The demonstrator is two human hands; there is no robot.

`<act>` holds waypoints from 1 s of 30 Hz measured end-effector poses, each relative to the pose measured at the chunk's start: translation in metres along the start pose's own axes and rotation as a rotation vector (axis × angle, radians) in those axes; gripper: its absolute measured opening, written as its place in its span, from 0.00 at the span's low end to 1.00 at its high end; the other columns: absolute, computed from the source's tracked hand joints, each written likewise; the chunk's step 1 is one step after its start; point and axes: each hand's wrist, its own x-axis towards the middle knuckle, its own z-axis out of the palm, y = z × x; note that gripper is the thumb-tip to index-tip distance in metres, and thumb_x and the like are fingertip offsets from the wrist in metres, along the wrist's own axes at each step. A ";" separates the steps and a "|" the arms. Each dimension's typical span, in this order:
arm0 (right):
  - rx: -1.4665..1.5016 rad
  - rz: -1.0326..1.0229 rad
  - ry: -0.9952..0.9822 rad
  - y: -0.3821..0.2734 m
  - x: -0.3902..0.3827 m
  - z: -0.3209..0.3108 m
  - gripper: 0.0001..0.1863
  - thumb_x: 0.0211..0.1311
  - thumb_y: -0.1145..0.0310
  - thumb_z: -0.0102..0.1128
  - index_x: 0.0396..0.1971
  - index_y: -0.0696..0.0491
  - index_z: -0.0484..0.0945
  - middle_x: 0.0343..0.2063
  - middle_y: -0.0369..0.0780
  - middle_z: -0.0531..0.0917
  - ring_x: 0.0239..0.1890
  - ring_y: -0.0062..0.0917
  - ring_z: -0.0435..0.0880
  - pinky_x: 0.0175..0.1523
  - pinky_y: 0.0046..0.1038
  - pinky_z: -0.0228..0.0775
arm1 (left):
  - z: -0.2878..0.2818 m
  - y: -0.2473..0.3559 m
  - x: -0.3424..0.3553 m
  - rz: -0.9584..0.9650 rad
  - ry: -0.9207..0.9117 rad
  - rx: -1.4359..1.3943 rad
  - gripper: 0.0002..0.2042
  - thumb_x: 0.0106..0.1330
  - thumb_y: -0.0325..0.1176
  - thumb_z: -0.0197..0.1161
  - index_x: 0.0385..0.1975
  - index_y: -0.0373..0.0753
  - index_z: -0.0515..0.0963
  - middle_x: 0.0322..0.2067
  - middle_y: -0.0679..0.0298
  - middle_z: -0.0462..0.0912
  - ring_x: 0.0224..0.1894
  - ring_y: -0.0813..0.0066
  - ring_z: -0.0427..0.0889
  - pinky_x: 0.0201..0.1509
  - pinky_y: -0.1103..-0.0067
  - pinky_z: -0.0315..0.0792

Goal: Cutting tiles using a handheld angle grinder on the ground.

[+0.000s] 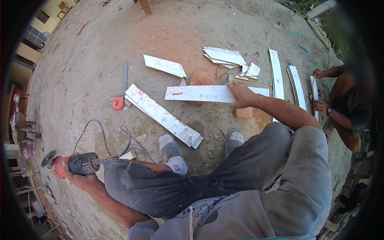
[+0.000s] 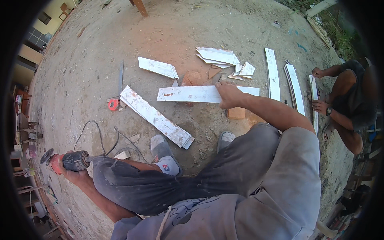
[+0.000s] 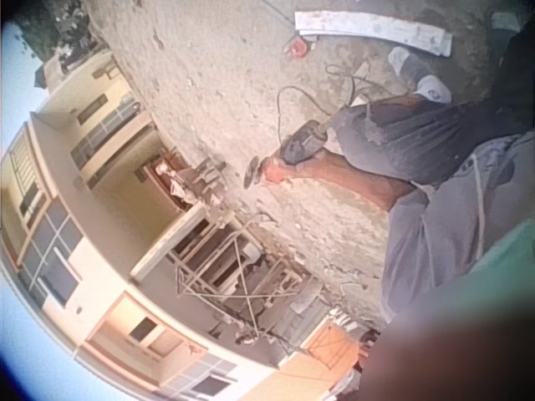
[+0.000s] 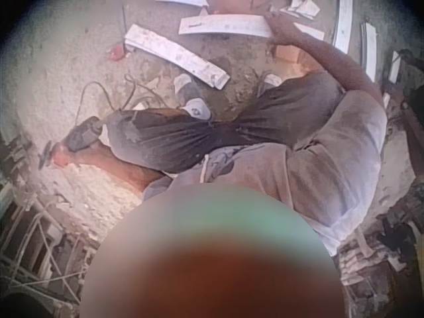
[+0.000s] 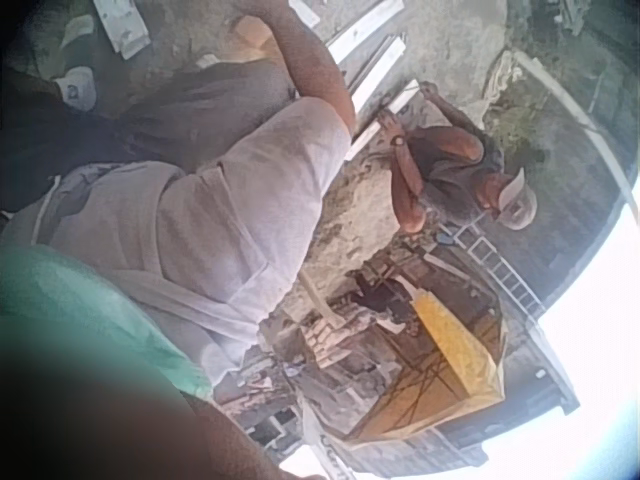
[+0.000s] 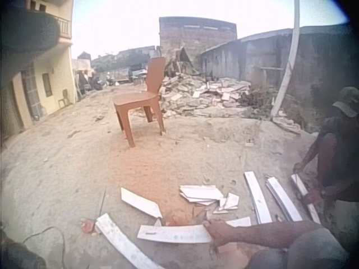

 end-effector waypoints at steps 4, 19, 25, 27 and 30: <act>0.099 0.057 0.054 0.040 -0.026 0.037 0.43 0.40 0.65 0.69 0.59 0.62 0.61 0.53 0.57 0.69 0.59 0.53 0.68 0.65 0.45 0.60 | 0.007 0.009 -0.009 0.014 -0.024 0.022 0.18 0.63 0.42 0.62 0.48 0.37 0.75 0.41 0.48 0.80 0.43 0.54 0.82 0.48 0.63 0.79; 0.256 0.128 0.297 0.074 -0.014 0.113 0.45 0.46 0.63 0.71 0.65 0.59 0.59 0.65 0.50 0.64 0.69 0.45 0.59 0.71 0.37 0.55 | 0.073 0.028 -0.040 0.053 -0.136 0.061 0.20 0.64 0.42 0.63 0.45 0.30 0.75 0.41 0.48 0.81 0.43 0.55 0.82 0.47 0.62 0.80; 0.398 0.414 0.328 0.073 -0.047 0.080 0.43 0.53 0.54 0.67 0.65 0.60 0.61 0.67 0.55 0.60 0.69 0.45 0.60 0.71 0.39 0.56 | 0.101 0.023 -0.040 -0.048 -0.283 -0.060 0.22 0.64 0.43 0.63 0.47 0.28 0.74 0.42 0.47 0.81 0.44 0.54 0.82 0.50 0.60 0.79; 0.393 0.424 0.328 0.072 -0.056 0.073 0.42 0.53 0.52 0.66 0.63 0.61 0.64 0.66 0.56 0.61 0.68 0.46 0.62 0.70 0.39 0.58 | 0.099 0.028 -0.038 -0.102 -0.325 -0.104 0.23 0.63 0.43 0.63 0.48 0.26 0.73 0.44 0.46 0.80 0.47 0.54 0.81 0.53 0.59 0.78; 0.326 0.437 0.374 0.063 -0.089 0.026 0.38 0.53 0.51 0.65 0.58 0.62 0.70 0.61 0.57 0.68 0.65 0.46 0.67 0.66 0.38 0.62 | 0.119 0.034 -0.041 -0.127 -0.390 -0.161 0.25 0.64 0.42 0.63 0.50 0.24 0.72 0.48 0.44 0.79 0.50 0.53 0.80 0.56 0.59 0.76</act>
